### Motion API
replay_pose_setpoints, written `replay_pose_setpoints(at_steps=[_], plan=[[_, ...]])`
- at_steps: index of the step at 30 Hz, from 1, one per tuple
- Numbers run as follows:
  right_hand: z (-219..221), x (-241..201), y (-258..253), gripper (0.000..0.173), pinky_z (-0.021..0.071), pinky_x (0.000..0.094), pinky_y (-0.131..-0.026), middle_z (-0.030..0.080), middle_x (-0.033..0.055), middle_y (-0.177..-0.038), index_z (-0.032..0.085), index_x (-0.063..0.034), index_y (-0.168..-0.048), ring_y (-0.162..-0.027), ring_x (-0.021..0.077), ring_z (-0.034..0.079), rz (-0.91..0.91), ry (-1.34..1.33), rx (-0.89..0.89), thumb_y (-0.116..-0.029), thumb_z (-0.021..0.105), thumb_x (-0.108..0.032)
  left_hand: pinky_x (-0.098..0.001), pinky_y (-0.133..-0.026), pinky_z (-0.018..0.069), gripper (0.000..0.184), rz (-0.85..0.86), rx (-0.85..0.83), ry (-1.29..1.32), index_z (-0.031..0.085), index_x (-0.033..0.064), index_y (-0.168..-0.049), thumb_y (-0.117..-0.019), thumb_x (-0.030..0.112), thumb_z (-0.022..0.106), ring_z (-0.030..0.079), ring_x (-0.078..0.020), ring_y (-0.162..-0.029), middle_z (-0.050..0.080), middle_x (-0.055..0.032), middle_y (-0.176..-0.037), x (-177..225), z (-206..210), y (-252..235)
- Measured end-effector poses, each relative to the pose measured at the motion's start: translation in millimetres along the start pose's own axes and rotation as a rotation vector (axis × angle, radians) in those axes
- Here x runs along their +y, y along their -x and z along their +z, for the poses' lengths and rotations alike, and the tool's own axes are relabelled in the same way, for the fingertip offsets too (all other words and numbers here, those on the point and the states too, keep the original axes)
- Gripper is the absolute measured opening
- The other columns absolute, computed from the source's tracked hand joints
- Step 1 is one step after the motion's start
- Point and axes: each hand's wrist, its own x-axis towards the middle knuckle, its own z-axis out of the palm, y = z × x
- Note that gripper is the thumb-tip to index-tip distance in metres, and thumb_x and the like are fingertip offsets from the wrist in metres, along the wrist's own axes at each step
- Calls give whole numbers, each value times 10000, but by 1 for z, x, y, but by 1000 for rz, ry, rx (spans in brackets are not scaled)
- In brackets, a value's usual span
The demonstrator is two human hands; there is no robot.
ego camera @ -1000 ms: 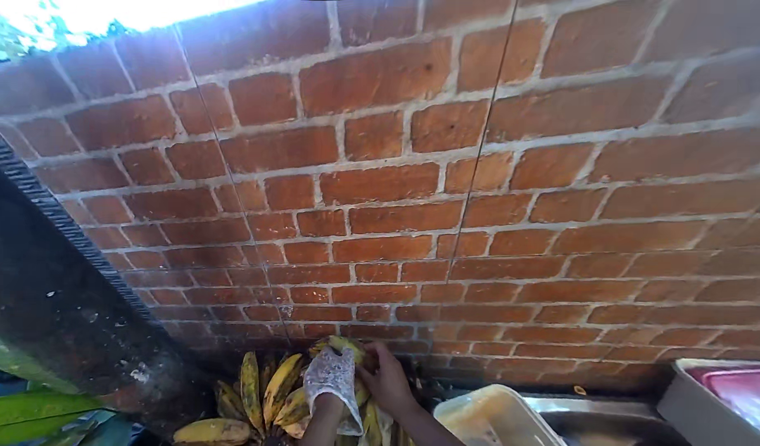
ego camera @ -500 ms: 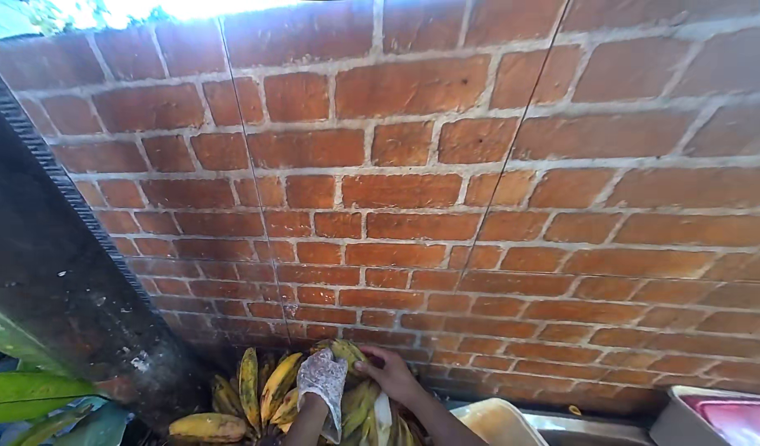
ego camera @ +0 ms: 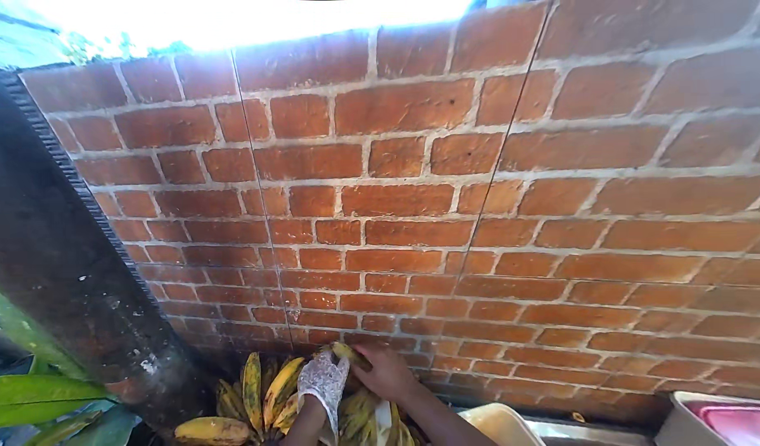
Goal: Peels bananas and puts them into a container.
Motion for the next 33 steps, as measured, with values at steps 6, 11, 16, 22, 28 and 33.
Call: replay_pose_setpoints(at_steps=[6, 11, 16, 22, 28, 33], plan=[[-27, -22, -1, 614, 546, 623, -918, 712, 145, -1204, 557, -143, -1413, -1101, 367, 695, -117, 318, -71, -937, 554, -530, -561, -998, 507, 478, 10, 70, 99, 689, 233, -1279, -944, 537, 535, 661, -254, -1175, 718, -53, -1230, 2, 4, 7], [-31, -34, 2, 516, 558, 605, -840, 720, 194, -1040, 515, -81, -1391, -983, 405, 715, -104, 369, -104, -968, 517, -377, -541, -986, 522, 459, 4, 110, 80, 695, 288, -1273, -955, 558, 502, 676, -227, -1153, 729, -16, -1212, 9, 6, 11], [-46, -20, -5, 352, 549, 606, -897, 737, 120, -1062, 708, -143, -1125, -1057, 325, 704, -86, 116, -116, -972, 518, -397, -519, -1074, 472, 443, 125, 93, 102, 650, 286, -1367, -983, 467, 526, 634, -232, -1236, 697, -33, -1295, 4, 11, 17], [-59, 11, -15, 367, 564, 525, -939, 727, 145, -1143, 737, -96, -1198, -1052, 264, 707, 167, -386, -185, -986, 600, -363, -488, -1136, 429, 368, 272, -28, 236, 702, 253, -1314, -1031, 393, 513, 598, -215, -1287, 686, -37, -1322, -10, 1, 8], [-43, 22, -7, 338, 579, 501, -946, 739, 101, -1144, 747, -131, -1199, -1055, 225, 713, 162, -555, -94, -972, 638, -356, -525, -1131, 425, 557, 199, 85, 352, 703, 180, -1309, -1041, 581, 424, 605, -254, -1281, 689, -95, -1308, -4, 10, 21], [-38, 32, 7, 329, 616, 468, -872, 729, 148, -1120, 698, -50, -1246, -990, 248, 728, 326, -905, -42, -996, 625, -252, -557, -1029, 483, 506, 84, 153, 562, 740, 41, -1155, -1066, 467, 483, 658, -322, -1138, 718, -191, -1148, 1, 25, 13]])
